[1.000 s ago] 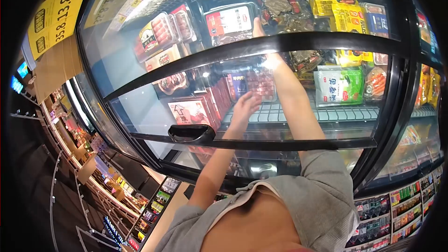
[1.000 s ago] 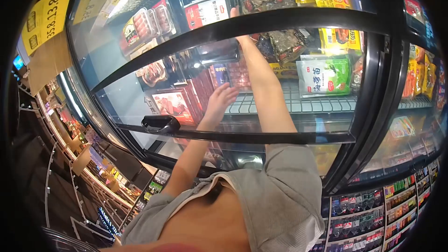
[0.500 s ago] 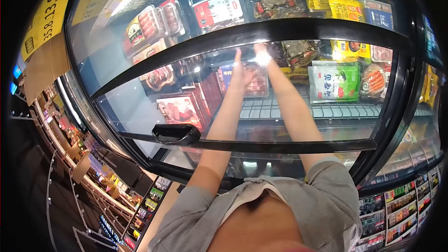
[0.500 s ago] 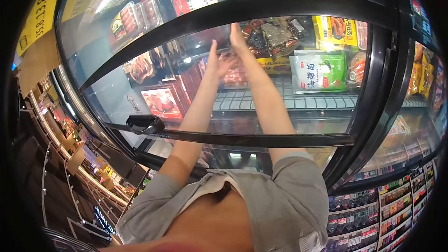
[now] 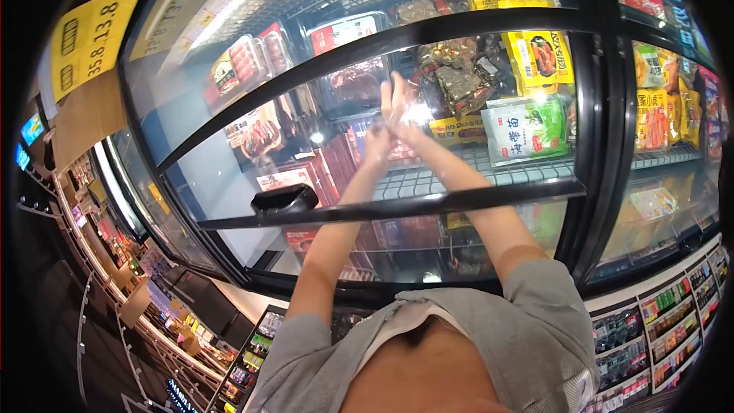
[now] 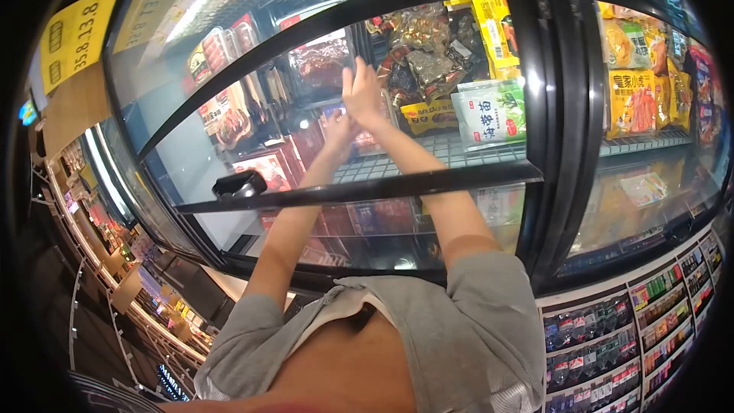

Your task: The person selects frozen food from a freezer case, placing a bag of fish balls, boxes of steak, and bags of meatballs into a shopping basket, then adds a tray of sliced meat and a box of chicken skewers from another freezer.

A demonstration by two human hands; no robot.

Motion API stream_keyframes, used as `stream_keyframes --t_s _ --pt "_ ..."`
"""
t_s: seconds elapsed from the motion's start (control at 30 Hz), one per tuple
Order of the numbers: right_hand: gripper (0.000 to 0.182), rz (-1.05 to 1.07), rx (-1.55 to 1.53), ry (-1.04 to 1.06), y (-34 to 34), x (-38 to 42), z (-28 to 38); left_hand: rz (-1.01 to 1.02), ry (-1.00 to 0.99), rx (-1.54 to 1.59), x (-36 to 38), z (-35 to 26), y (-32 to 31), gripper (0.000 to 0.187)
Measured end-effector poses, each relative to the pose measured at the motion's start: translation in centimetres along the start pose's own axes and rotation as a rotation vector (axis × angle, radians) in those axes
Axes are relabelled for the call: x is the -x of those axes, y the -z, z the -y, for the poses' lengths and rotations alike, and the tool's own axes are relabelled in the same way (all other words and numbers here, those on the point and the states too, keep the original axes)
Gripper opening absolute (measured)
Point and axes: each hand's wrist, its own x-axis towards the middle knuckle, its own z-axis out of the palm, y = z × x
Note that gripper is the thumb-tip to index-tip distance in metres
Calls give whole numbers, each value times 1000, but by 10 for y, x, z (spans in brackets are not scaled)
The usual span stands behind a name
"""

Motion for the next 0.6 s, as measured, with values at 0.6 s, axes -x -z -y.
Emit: stream_keyframes --t_s 0.6 --pt "22 492 13 922 191 75 282 -262 -1342 -759 248 -133 96 20"
